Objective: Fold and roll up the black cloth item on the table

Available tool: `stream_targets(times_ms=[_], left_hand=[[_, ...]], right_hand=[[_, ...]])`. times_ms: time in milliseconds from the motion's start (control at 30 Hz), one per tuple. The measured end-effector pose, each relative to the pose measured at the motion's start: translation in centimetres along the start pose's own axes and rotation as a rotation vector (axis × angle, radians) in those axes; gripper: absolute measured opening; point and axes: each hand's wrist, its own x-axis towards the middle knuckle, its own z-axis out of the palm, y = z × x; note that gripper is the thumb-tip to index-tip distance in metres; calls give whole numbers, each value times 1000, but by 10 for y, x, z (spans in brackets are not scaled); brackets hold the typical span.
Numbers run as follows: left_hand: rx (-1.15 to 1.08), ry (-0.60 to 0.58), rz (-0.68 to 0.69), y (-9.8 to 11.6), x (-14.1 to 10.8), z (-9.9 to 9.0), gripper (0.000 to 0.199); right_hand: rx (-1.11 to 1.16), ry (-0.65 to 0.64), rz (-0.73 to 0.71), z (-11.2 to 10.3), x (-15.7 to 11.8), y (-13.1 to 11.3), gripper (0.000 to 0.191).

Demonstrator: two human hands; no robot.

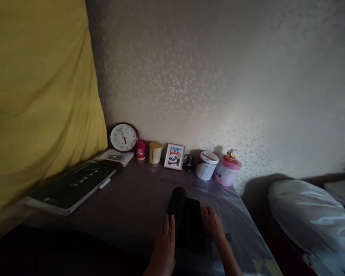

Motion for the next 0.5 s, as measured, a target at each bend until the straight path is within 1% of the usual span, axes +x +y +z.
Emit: stream_targets(times_ms=[67, 133, 267, 367, 500], left_hand=[[19, -5, -8, 2, -1, -1, 90], [29, -18, -17, 4, -2, -5, 89], [6, -34, -32, 6, -3, -6, 91], [-4, -5, -37, 3, -1, -1, 93], [8, 67, -3, 0, 0, 9, 94]], right_hand=[[51, -39, 33, 1, -14, -3, 26], [140, -49, 104, 2, -20, -11, 32], [295, -75, 239, -4, -20, -30, 42], [365, -125, 243, -8, -14, -37, 42], [548, -114, 202, -11, -4, -50, 42]])
